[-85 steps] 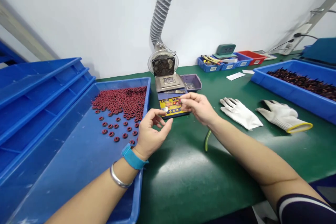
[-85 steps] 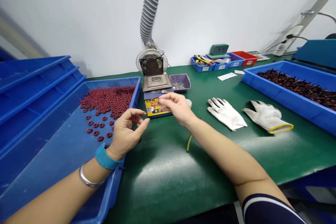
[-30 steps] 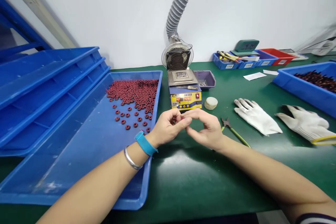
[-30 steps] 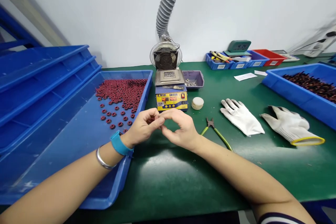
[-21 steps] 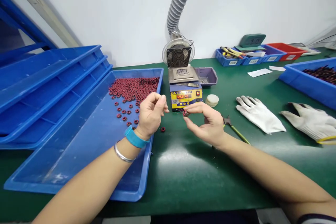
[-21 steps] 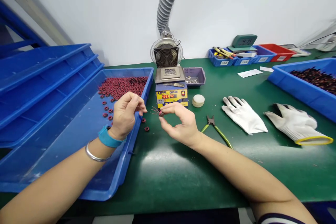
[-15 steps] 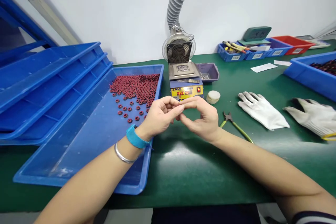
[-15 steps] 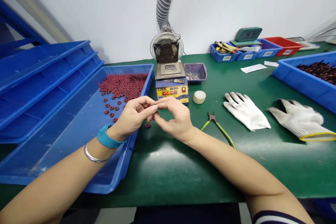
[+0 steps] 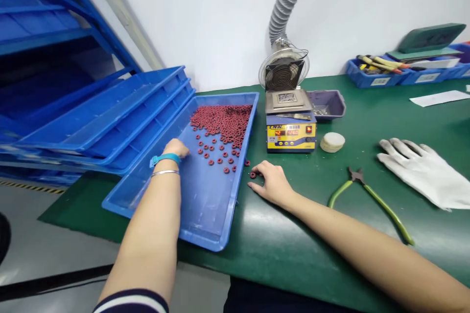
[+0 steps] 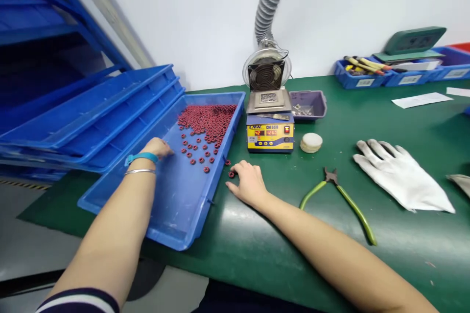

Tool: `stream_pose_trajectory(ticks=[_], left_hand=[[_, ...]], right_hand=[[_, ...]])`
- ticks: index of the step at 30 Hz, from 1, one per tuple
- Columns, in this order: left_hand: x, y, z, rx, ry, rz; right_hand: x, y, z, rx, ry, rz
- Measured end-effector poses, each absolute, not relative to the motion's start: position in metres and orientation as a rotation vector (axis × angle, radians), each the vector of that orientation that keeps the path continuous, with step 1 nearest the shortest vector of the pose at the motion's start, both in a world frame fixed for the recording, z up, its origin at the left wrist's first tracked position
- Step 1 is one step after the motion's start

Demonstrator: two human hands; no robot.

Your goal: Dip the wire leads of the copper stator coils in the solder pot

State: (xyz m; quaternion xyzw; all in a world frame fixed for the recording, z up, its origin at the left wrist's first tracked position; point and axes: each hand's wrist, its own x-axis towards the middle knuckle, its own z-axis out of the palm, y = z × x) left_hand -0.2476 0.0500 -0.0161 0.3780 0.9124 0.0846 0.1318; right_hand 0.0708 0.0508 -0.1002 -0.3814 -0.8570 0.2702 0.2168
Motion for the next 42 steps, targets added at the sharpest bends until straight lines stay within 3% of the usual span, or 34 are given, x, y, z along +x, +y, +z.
stream_pose_trajectory(ticks=[4,7,10,12,13,18,23,32,42], left_hand=[[-0.243,0.05,-0.012,1.072,2.57,0.271],[-0.237,0.062,0.005,1.147,2.721,0.433],[-0.199,0.073,0.016,1.377,2.682,1.057],[-0.153,0.07,0.015,1.604,2.23,1.432],[-0.127,0.065,0.011,1.736,2.014,1.448],[-0.033,0.03,-0.018,2.288,1.278,0.805],[-0.027,0.023,-0.033,2.299,1.181,0.34],[-0.027,0.032,-0.035,2.239,1.247,0.193],[-0.027,0.034,-0.037,2.244,1.254,0.1]], right_hand=[[0.069,0.052,-0.101,-0.972,-2.268,0.827],[0.076,0.067,-0.094,-0.879,-1.951,1.146],[0.097,0.096,-0.072,-0.803,-1.648,1.319],[0.117,0.119,-0.052,-0.762,-1.583,1.254],[0.126,0.132,-0.041,-0.753,-1.576,1.214],[0.154,0.186,0.007,-0.879,-1.573,1.222],[0.15,0.225,0.035,-1.145,-1.637,1.09],[0.116,0.275,0.048,-1.392,-2.107,0.212],[0.092,0.289,0.04,-1.486,-2.222,0.046]])
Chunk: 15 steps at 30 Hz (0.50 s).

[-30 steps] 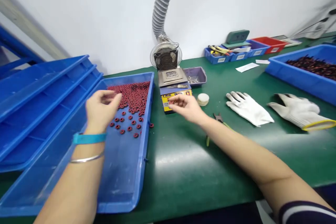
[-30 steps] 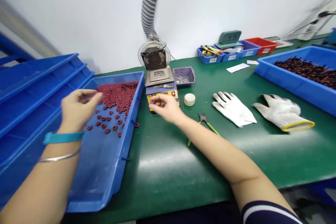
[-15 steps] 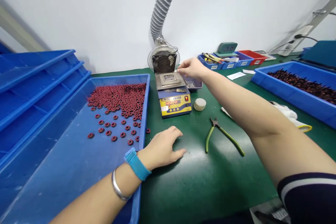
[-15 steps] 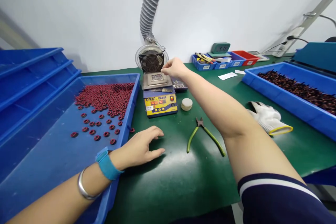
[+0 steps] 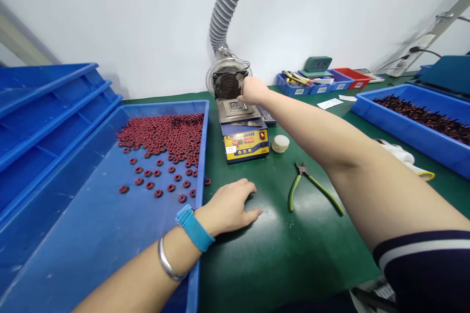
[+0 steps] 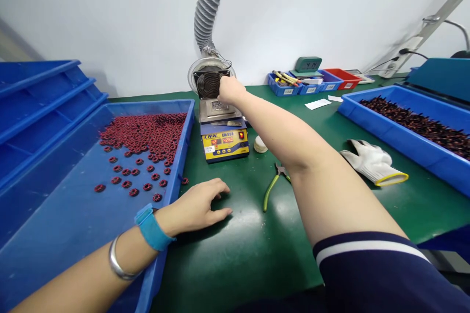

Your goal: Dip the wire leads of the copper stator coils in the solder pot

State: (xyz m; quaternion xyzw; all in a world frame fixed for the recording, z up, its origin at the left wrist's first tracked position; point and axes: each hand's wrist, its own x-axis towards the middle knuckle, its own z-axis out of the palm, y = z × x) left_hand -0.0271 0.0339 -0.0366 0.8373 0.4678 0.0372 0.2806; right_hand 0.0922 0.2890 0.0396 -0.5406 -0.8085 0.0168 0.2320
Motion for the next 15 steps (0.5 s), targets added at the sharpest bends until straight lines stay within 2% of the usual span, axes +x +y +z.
stream_pose_trajectory(ticks=[15], left_hand=[[-0.028,0.034,-0.039,2.249,1.249,0.124]], right_hand=[[0.087,0.276,0.045,-1.537,-2.226,0.034]])
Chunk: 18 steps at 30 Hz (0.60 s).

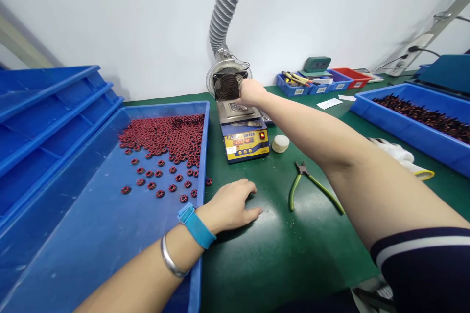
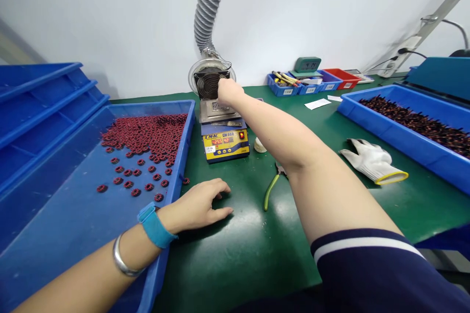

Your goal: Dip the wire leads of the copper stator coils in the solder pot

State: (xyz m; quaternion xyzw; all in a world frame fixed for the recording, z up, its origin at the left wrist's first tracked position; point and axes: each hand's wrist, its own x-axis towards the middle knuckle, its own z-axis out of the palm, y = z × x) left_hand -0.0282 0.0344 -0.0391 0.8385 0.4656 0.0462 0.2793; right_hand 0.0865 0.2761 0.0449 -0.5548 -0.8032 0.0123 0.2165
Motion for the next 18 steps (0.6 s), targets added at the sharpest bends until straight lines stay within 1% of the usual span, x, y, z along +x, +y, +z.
stream_pose_trajectory(ticks=[3,5,7,10,12,14,18], left_hand=[[-0.028,0.035,-0.042,2.23,1.236,0.195],[-0.028,0.036,-0.043,2.17,1.234,0.327],[-0.026,0.038,-0.044,2.013,1.233,0.545],[-0.025,0.043,-0.042,1.616,1.185,0.891],[-0.025,0.046,-0.038,1.367,1.124,1.043],[-0.027,0.048,-0.033,1.212,1.077,1.137],[-0.028,0.047,-0.027,1.138,1.096,1.225]], right_hand=[[0.094,0.274,0.056,-1.436,-2.137,0.135],[0.102,0.266,0.062,-1.329,-2.054,0.331],[0.11,0.249,0.062,-1.185,-1.948,0.615],[0.119,0.205,0.046,-1.008,-1.773,1.004],[0.123,0.166,0.026,-0.912,-1.695,1.111],[0.123,0.128,0.004,-0.826,-1.674,1.067],[0.121,0.079,-0.029,-0.727,-1.731,0.699]])
